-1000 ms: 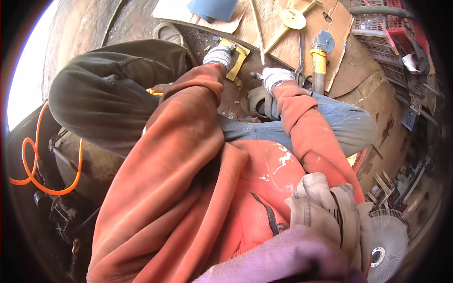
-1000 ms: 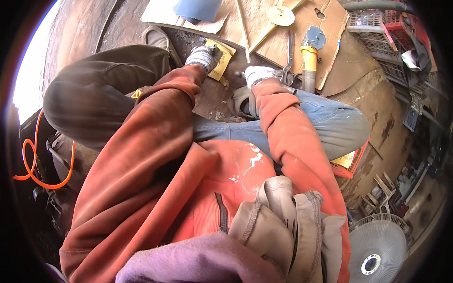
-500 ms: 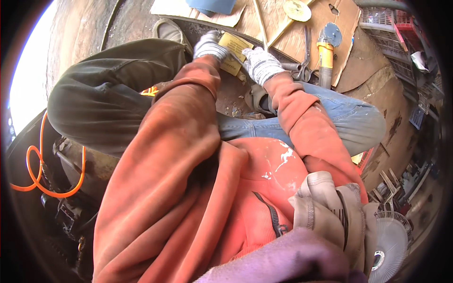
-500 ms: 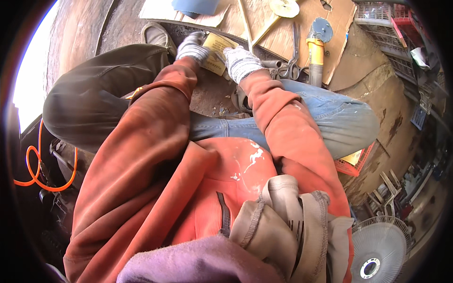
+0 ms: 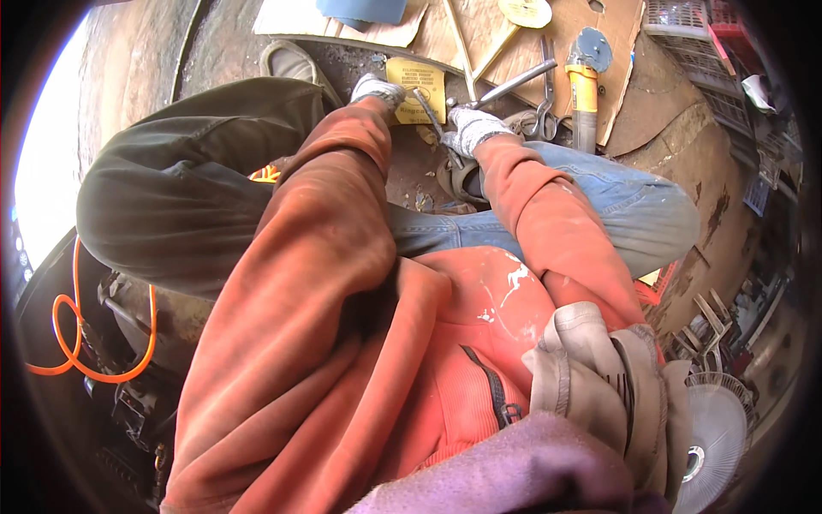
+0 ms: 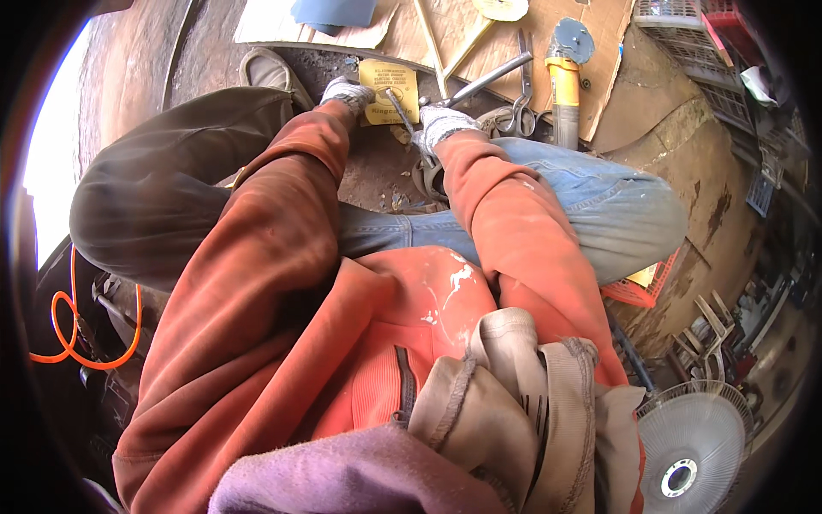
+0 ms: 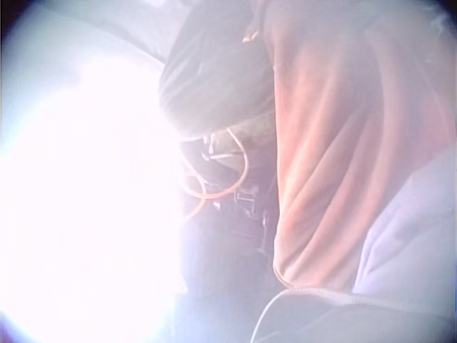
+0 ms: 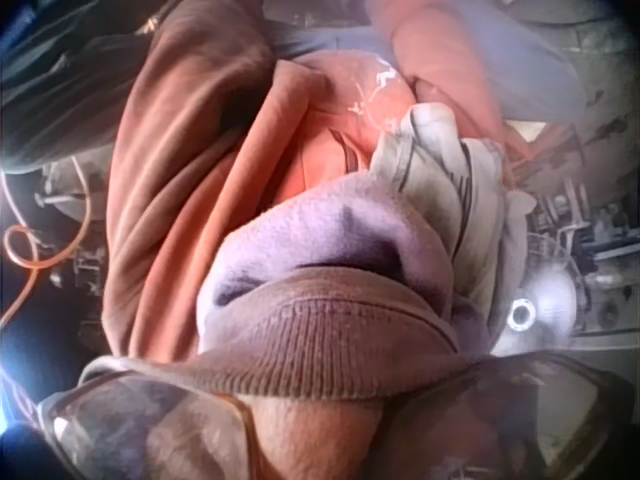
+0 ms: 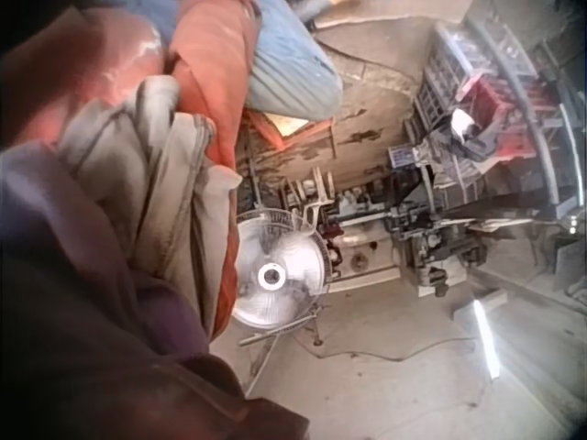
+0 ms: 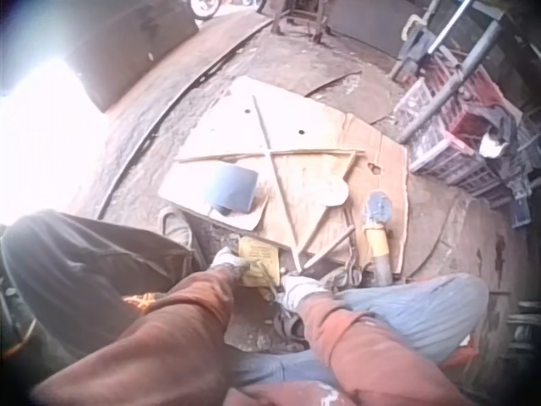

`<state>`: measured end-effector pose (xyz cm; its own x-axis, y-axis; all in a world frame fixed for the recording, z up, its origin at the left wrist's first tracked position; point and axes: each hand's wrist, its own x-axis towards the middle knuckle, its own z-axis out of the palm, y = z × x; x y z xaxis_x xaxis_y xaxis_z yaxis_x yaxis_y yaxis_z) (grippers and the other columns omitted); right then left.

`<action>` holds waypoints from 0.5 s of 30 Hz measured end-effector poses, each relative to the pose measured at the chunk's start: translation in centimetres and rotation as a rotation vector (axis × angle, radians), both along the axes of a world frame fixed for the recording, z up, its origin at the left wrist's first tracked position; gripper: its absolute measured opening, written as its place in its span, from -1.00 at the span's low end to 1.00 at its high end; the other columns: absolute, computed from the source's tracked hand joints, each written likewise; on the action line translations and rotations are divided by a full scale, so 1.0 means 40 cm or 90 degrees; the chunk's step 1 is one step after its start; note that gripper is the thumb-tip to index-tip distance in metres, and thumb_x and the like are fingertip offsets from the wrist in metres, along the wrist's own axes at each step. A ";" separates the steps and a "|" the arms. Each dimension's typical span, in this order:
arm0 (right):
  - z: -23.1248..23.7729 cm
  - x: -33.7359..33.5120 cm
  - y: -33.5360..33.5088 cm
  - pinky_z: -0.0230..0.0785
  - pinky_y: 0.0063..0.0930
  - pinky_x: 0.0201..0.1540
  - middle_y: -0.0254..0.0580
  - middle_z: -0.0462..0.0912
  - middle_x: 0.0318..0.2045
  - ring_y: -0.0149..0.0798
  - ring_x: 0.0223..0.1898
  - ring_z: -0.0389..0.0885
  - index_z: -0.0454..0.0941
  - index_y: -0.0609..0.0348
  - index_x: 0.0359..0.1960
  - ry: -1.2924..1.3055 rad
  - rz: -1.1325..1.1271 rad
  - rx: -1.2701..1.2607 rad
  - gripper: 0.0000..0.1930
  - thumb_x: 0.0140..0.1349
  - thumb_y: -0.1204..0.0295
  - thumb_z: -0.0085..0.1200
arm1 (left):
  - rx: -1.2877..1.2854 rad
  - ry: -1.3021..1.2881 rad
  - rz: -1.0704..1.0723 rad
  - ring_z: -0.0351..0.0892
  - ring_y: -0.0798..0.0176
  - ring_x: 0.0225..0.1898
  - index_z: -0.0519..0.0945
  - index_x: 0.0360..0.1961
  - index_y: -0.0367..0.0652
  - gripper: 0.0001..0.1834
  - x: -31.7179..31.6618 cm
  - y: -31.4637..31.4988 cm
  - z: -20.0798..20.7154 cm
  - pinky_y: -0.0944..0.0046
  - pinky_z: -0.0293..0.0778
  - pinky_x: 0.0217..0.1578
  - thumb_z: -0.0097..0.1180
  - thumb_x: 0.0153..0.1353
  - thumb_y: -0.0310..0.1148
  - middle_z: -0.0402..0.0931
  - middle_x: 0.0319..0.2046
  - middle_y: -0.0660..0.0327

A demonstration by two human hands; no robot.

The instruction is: The person sands metal plates using different pieces of sandpaper, strikes a small metal component with a hammer, and aligns yellow sandpaper strips onto the plates while sitting on the floor.

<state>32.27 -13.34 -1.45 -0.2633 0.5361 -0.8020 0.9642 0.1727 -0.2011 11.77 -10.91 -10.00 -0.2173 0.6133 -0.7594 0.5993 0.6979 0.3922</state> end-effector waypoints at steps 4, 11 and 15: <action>0.005 -0.017 0.011 0.35 -0.13 0.19 0.13 0.52 0.11 0.13 0.14 0.50 0.45 0.10 0.16 0.010 -0.052 -0.029 -0.47 0.23 0.10 0.14 | 0.047 -0.169 0.141 0.65 0.18 -0.23 0.67 -0.21 -0.32 -0.53 -0.035 -0.008 -0.090 0.23 0.53 -0.13 0.46 -0.13 -0.24 0.69 -0.27 0.08; -0.092 0.050 -0.020 0.44 -0.15 0.05 0.17 0.64 -0.11 0.11 -0.03 0.62 0.61 0.18 -0.08 0.042 -0.118 -0.018 -0.56 0.08 0.15 0.30 | 0.065 -0.044 0.030 0.64 0.22 -0.27 0.71 -0.24 -0.32 -0.45 0.053 -0.007 -0.115 0.21 0.53 -0.21 0.47 -0.19 -0.10 0.68 -0.33 0.08; -0.065 -0.074 -0.009 0.46 -0.13 0.01 0.18 0.64 -0.14 0.11 -0.08 0.64 0.63 0.19 -0.16 0.108 -0.040 0.034 -0.64 0.08 0.23 0.27 | -0.040 -0.089 0.230 0.64 0.19 -0.23 0.66 -0.14 -0.39 -0.47 -0.112 0.011 -0.174 0.25 0.55 -0.22 0.48 -0.12 -0.26 0.66 -0.25 0.09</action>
<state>29.32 -13.70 -4.06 -0.3571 0.5965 -0.7188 0.9264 0.1278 -0.3542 7.31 -10.47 -16.97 -0.3029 0.4669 -0.8308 0.2545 0.8798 0.4015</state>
